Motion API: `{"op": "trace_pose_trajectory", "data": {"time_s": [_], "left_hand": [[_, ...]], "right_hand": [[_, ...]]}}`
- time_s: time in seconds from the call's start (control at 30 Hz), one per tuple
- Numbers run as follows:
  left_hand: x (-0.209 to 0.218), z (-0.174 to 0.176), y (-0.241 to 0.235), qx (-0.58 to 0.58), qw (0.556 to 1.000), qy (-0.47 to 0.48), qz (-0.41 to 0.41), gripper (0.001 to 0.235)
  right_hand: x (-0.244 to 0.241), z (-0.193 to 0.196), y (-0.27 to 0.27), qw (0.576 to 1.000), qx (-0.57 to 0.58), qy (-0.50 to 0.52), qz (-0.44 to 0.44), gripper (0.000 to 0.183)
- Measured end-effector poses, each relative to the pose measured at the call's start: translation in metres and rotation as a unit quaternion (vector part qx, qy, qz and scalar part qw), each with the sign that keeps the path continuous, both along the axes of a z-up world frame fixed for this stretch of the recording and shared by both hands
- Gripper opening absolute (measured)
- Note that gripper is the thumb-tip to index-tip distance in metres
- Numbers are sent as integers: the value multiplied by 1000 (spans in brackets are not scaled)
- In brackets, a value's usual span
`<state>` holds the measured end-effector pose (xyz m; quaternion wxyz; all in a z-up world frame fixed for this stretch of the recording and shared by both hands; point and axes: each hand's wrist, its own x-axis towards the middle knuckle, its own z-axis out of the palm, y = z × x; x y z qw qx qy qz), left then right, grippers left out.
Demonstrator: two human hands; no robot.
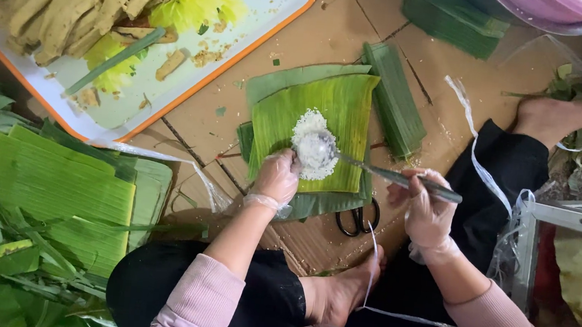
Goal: Preparing and wrapping rice and filling in banana leaves to make traditional rolls
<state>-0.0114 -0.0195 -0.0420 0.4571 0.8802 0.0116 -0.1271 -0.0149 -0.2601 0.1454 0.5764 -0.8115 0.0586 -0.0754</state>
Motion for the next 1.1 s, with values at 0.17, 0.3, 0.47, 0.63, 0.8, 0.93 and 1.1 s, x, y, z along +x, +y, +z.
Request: {"op": "trace_pose_trajectory", "data": {"time_s": [0.17,0.3,0.47,0.63,0.8,0.93,1.1], "left_hand": [[2,12,-1,0,1000,5,1,12],[2,17,-6,-30,999,30,13,11],[2,23,-6,-63,998,-21,1,9],[3,26,-4,-32,998,-56,-6,7],[3,29,-6,-31,999,-32,-11,13],[6,41,-6,13,1000,-20,6,14],[7,38,2,27,998,44,30,20]], "right_hand": [[18,-17,-4,992,122,10,-16,25],[32,-27,-4,990,136,13,-20,27],[49,-26,7,994,91,-39,-34,22],[61,-31,8,990,130,-30,-35,21],[75,-13,2,985,158,-17,-65,17],[84,-13,4,988,130,-42,-68,16],[84,-29,17,985,150,-56,-57,15]]}}
